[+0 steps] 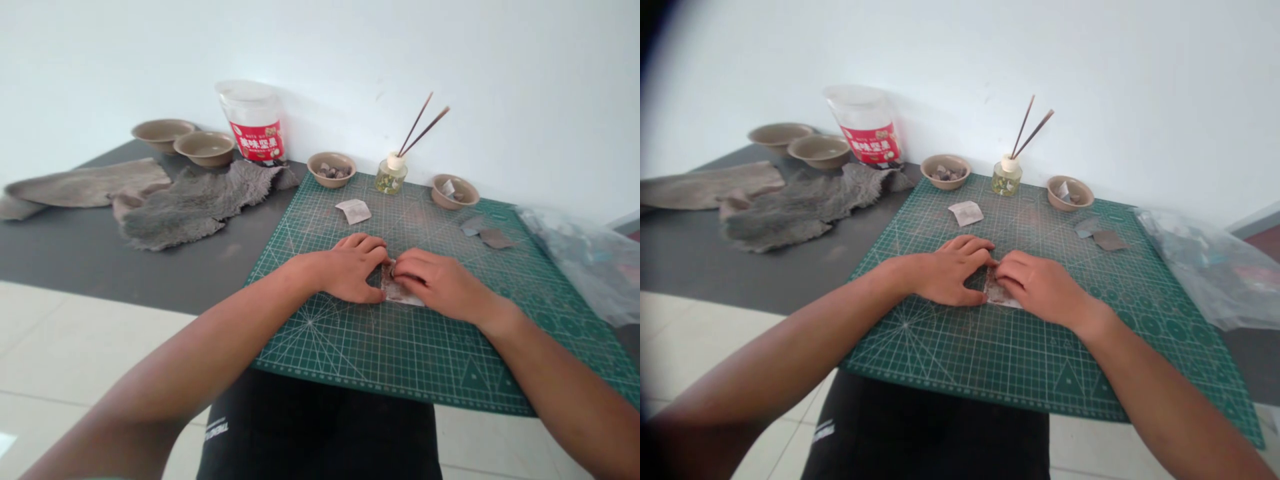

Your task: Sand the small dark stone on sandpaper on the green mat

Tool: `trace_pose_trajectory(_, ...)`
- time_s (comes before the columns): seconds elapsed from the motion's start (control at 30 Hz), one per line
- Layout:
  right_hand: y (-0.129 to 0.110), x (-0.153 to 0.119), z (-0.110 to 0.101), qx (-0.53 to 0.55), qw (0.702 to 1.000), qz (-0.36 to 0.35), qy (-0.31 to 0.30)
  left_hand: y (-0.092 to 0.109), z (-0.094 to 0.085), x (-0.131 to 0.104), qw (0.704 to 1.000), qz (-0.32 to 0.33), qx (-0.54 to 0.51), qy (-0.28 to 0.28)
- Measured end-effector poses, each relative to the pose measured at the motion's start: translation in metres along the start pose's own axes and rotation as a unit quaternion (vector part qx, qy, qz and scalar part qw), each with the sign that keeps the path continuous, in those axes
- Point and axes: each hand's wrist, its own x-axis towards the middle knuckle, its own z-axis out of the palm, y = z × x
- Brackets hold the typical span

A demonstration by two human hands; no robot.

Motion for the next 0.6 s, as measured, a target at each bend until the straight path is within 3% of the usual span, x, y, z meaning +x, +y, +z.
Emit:
trace_pose_trajectory(0.1, 0.0006, 0.0016, -0.0011, 0.001, 1.0, 0.025, -0.009, -0.0003, 0.0, -0.0004, 1.0, -0.004, 0.002, -0.002)
trace_pose_trajectory(0.23, -0.0033, 0.0028, -0.0017, 0.033, 0.999, -0.012, -0.032, -0.0004, 0.0, -0.0003, 1.0, -0.003, 0.002, -0.004)
trace_pose_trajectory(0.4, 0.0014, 0.0012, -0.0086, 0.006, 0.999, 0.036, -0.036, -0.0007, -0.0003, 0.0015, 1.0, -0.005, 0.009, -0.004)
trace_pose_trajectory(0.5, 0.0014, -0.0003, -0.0093, 0.032, 0.997, 0.0, -0.068, -0.0004, -0.0008, 0.002, 1.0, -0.004, 0.01, -0.006)
trace_pose_trajectory(0.6, 0.0005, 0.0003, -0.0057, 0.018, 0.999, 0.002, -0.028, 0.0, -0.0013, 0.0023, 1.0, -0.004, 0.011, -0.006)
